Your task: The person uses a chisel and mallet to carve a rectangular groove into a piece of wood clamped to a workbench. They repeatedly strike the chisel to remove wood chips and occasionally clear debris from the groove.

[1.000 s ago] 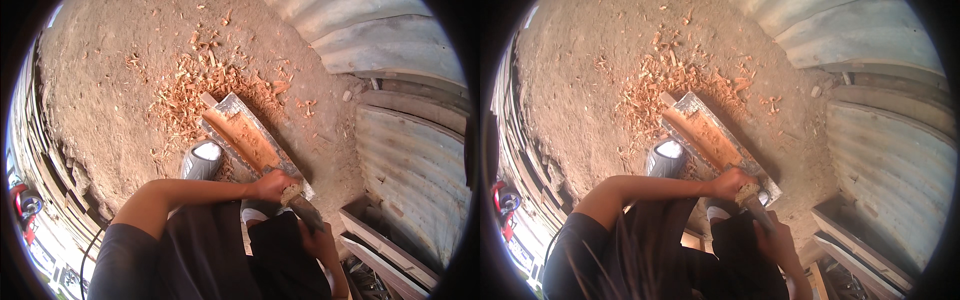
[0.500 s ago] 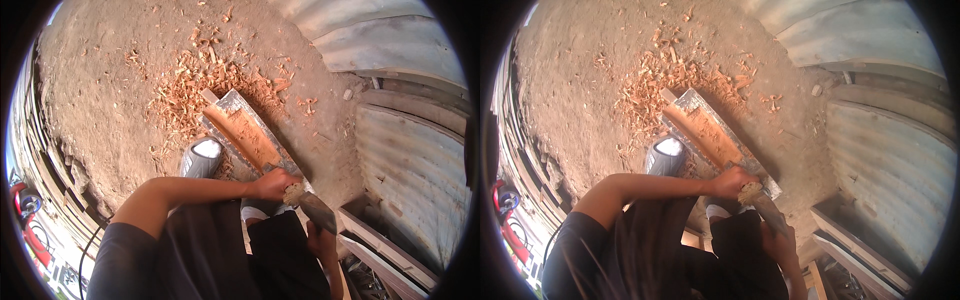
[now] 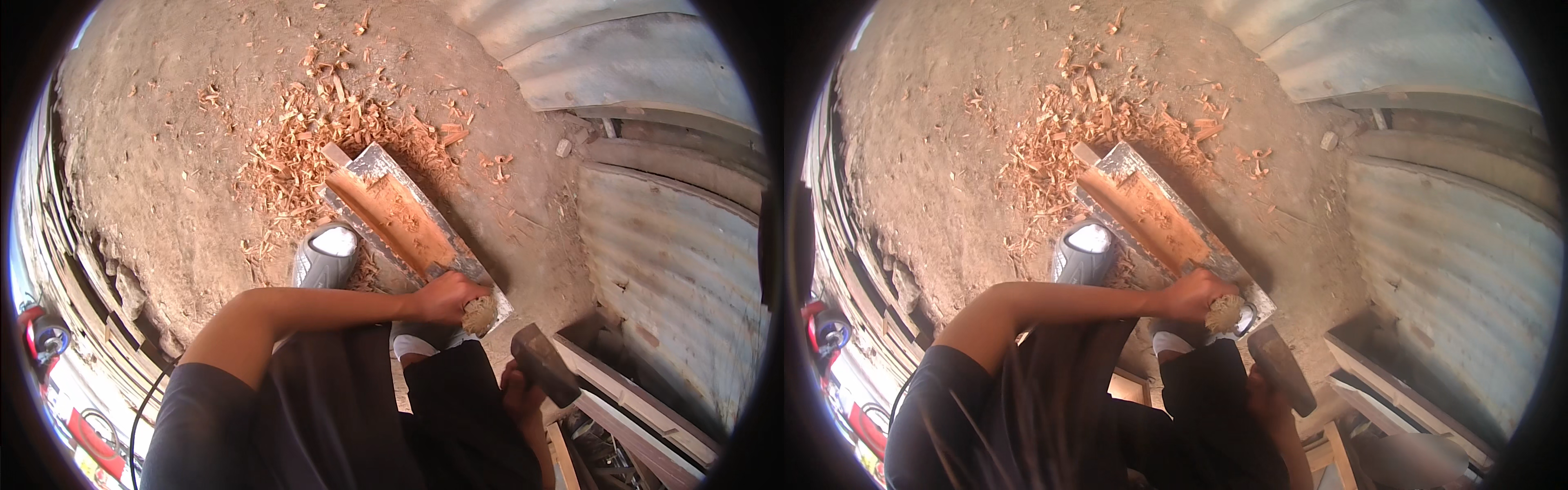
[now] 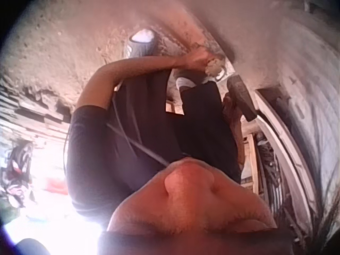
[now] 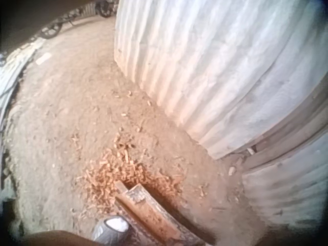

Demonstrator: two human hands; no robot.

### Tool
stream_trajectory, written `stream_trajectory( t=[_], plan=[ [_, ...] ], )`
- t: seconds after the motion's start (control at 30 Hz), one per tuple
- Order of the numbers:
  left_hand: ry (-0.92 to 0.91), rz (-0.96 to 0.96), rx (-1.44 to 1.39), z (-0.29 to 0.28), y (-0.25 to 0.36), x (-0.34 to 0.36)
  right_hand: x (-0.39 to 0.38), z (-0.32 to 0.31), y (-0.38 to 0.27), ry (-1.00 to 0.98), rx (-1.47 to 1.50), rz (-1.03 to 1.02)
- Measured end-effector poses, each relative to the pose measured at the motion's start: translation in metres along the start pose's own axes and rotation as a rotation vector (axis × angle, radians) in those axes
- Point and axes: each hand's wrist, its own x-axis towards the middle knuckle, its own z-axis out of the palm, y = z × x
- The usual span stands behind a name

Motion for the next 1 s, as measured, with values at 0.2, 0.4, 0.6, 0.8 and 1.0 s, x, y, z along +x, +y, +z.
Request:
stream_trajectory(
  t=[0.2, 0.4, 0.6, 0.8, 1.0],
  plan=[
    [-0.017, 0.054, 0.054, 0.007, -0.011, -0.006, 0.058, -0.033, -0.065, -0.043, 0.141, 0.241],
    [-0.049, 0.032, 0.013, 0.006, -0.004, 0.001, 0.018, -0.014, -0.041, -0.014, 0.046, 0.195],
    [-0.051, 0.059, 0.081, 0.01, -0.011, -0.005, 0.047, -0.024, -0.075, 0.036, 0.121, 0.171],
    [-0.045, 0.049, 0.096, 0.019, -0.009, 0.002, 0.021, 0.009, -0.029, 0.128, 0.199, 0.177],
    [-0.06, 0.054, 0.169, 0.016, -0.012, -0.004, 0.028, -0.002, -0.033, 0.094, 0.131, 0.195]
  ],
)
